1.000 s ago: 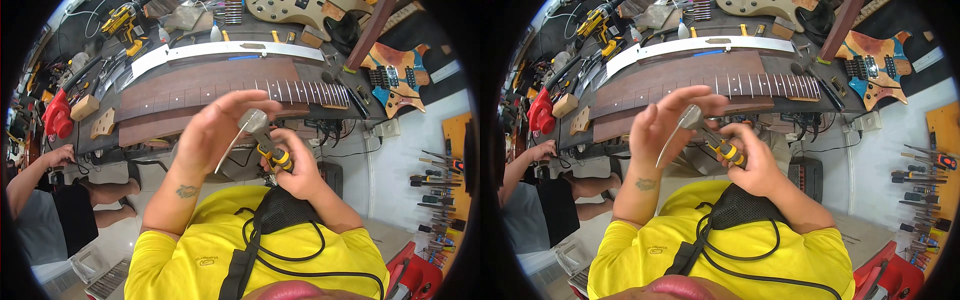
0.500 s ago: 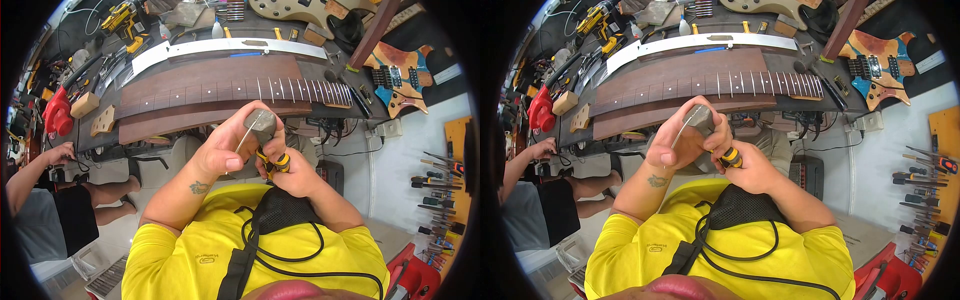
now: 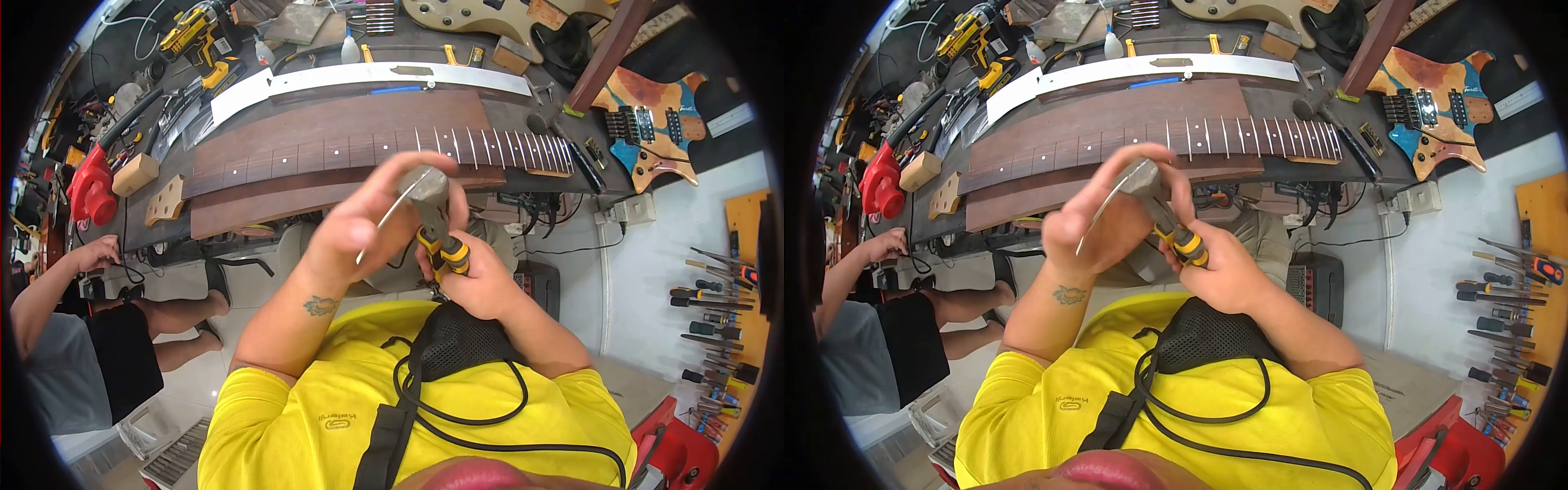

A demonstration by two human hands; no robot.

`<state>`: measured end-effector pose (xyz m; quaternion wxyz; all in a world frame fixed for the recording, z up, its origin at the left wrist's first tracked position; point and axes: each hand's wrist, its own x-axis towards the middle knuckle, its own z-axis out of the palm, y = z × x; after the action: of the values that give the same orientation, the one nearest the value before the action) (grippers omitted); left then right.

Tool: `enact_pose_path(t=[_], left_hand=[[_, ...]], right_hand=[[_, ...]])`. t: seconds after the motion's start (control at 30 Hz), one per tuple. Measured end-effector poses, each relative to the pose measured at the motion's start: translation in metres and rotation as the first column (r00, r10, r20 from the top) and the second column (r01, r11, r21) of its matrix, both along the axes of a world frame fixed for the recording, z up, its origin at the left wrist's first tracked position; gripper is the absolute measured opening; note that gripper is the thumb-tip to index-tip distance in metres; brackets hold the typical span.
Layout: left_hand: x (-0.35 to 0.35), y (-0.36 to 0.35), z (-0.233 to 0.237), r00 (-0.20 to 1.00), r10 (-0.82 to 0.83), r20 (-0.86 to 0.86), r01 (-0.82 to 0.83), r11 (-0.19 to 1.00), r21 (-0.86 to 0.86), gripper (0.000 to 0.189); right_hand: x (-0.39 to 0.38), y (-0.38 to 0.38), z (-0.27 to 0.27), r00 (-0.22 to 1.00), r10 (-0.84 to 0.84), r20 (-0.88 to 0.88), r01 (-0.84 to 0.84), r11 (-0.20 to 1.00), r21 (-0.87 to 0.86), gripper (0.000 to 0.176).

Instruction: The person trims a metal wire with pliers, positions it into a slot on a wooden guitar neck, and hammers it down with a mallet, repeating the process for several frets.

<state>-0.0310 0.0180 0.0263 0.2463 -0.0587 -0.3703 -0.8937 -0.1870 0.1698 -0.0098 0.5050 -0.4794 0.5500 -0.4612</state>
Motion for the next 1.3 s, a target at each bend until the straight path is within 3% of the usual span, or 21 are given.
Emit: enact_pose_path(t=[0.07,0.13,0.17,0.2,0.27,0.3,0.33,0.4,0.73,0.83,1.03,1.1,1.13,1.2,1.23,1.27,1.3], left_hand=[[0.011,-0.005,-0.006,0.963,0.263,0.058,-0.267,0.96,0.082,0.087],[0.038,-0.018,-0.005,0.926,0.37,0.08,-0.32,0.877,-0.359,0.08],[0.049,-0.015,-0.003,0.91,0.409,0.064,-0.345,0.836,-0.427,0.057],[0.052,-0.011,0.003,0.909,0.411,0.072,-0.346,0.838,-0.422,0.057],[0.056,-0.002,0.015,0.776,0.623,0.1,-0.392,0.6,-0.697,0.034],[0.053,-0.001,0.02,0.723,0.69,0.034,-0.432,0.49,-0.757,0.026],[0.053,-0.002,0.021,0.713,0.7,0.032,-0.439,0.482,-0.758,0.026],[0.054,-0.003,0.022,0.688,0.725,-0.041,-0.399,0.33,-0.855,0.029],[0.05,-0.004,0.016,0.702,0.711,0.04,-0.417,0.456,-0.786,0.03],[0.051,-0.003,0.018,0.709,0.702,0.068,-0.397,0.477,-0.784,0.03],[0.052,-0.004,0.016,0.724,0.687,0.068,-0.403,0.5,-0.766,0.03],[0.056,-0.003,0.016,0.764,0.616,0.192,-0.335,0.634,-0.697,0.029],[0.055,-0.005,0.011,0.764,0.616,0.192,-0.335,0.634,-0.697,0.029],[0.049,-0.015,-0.003,0.879,0.444,0.172,-0.342,0.84,-0.421,0.059],[0.038,-0.015,0.001,0.856,0.474,0.209,-0.358,0.833,-0.422,0.094],[0.028,-0.017,-0.003,0.852,0.479,0.209,-0.363,0.83,-0.424,0.094],[0.018,-0.019,-0.012,0.957,0.254,0.137,-0.217,0.946,-0.24,0.1]], right_hand=[[-0.002,-0.001,0.008,0.998,-0.061,-0.018,0.061,0.998,0.003,0.044],[-0.004,-0.004,0.01,0.992,-0.126,-0.032,0.126,0.992,0.007,0.046],[-0.006,-0.004,0.01,0.988,-0.148,-0.049,0.148,0.989,-0.011,0.047],[-0.006,-0.003,0.009,0.984,-0.167,-0.064,0.166,0.986,-0.024,0.047],[-0.005,0.001,0.006,0.986,-0.14,-0.09,0.14,0.99,-0.005,0.051],[-0.006,0.001,0.005,0.985,-0.12,-0.122,0.121,0.993,-0.001,0.054],[-0.006,0.0,0.005,0.983,-0.102,-0.154,0.103,0.995,-0.001,0.058],[-0.005,0.0,0.009,0.981,-0.09,-0.172,0.091,0.996,0.002,0.062],[-0.003,0.007,0.019,0.957,-0.102,-0.27,0.098,0.995,-0.028,0.073],[-0.007,0.007,0.014,0.926,-0.088,-0.367,0.064,0.995,-0.078,0.072],[-0.004,0.006,0.017,0.937,-0.089,-0.336,0.078,0.996,-0.046,0.063],[-0.006,0.006,0.019,0.946,-0.069,-0.317,0.07,0.998,-0.008,0.06],[-0.007,0.006,0.019,0.954,-0.049,-0.297,0.061,0.998,0.031,0.057],[-0.009,0.005,0.016,0.973,-0.02,-0.23,0.033,0.998,0.051,0.052],[-0.008,0.005,0.013,0.987,0.011,-0.161,0.001,0.997,0.072,0.048],[-0.007,0.004,0.011,0.987,0.017,-0.159,-0.005,0.998,0.07,0.048],[-0.005,0.002,0.009,0.995,0.038,-0.087,-0.032,0.997,0.072,0.046]])
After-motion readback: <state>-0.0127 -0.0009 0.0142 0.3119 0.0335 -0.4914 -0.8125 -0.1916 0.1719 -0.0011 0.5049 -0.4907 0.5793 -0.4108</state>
